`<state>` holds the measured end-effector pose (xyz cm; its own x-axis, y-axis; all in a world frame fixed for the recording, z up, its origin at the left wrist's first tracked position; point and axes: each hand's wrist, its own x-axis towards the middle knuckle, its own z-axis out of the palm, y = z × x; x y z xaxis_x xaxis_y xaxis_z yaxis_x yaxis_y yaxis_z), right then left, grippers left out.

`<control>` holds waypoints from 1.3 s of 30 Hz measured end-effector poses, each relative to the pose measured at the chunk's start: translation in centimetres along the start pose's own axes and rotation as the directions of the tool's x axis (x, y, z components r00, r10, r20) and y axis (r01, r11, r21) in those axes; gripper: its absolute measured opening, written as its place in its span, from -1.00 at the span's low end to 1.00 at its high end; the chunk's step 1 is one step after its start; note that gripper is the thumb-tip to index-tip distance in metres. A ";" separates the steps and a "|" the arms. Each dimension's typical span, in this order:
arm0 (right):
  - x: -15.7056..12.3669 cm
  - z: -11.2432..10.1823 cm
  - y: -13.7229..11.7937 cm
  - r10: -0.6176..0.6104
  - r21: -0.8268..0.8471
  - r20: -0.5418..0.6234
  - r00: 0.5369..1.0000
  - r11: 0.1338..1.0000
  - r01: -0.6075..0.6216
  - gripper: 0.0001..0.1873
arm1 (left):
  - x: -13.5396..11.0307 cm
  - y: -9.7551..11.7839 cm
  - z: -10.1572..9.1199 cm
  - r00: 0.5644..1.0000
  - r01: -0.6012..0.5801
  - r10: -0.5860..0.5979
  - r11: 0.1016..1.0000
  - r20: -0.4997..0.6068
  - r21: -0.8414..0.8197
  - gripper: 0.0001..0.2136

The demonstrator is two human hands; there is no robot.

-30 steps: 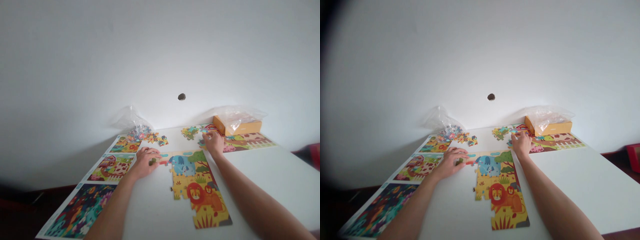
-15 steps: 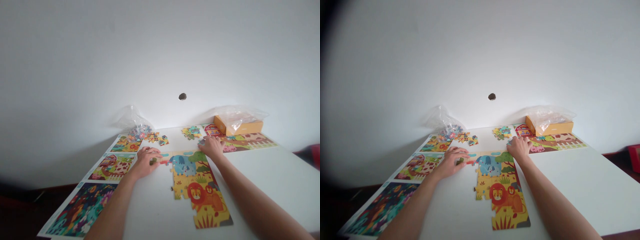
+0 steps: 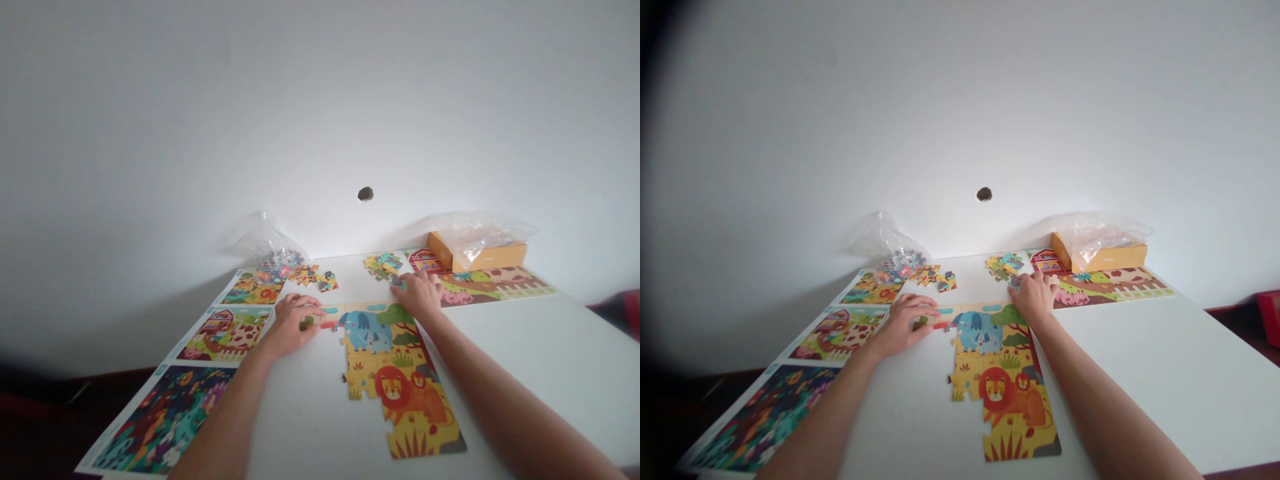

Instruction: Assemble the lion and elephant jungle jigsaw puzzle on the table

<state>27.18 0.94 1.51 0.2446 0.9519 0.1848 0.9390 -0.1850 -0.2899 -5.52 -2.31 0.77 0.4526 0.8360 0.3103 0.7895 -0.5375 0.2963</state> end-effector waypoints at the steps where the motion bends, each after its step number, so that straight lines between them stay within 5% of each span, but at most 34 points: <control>1: 0.0 0.0 -0.1 0.032 -0.017 -0.003 0.999 0.999 -0.032 -0.55 | 0.0 0.0 0.0 1.000 0.000 0.000 1.000 -0.001 0.000 -0.80; 10: 0.1 0.3 0.0 -0.074 0.040 0.023 0.997 0.997 0.073 -0.66 | 0.3 -0.1 0.4 0.995 0.064 -0.064 0.998 -0.078 0.004 -0.78; 17: 0.2 0.6 -0.1 -0.182 0.107 0.067 0.981 0.979 0.174 -0.46 | 0.3 0.5 0.3 0.996 0.062 -0.063 0.998 -0.062 -0.011 -0.78; 25: 0.2 0.8 0.1 -0.133 0.131 0.016 0.991 0.983 0.130 -0.68 | 0.4 0.6 0.4 0.997 0.053 -0.057 0.996 -0.056 -0.074 -0.82; 39: 1.2 1.6 -0.3 -0.252 0.110 0.054 0.966 0.963 0.245 -0.60 | 0.4 0.7 0.4 0.996 0.056 -0.061 0.996 -0.067 -0.072 -0.83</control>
<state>26.77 2.50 0.34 -0.0134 0.9795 0.2012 0.9379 0.0821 -0.3371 -4.59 -2.29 0.72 0.3751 0.8577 0.3517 0.7815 -0.4967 0.3777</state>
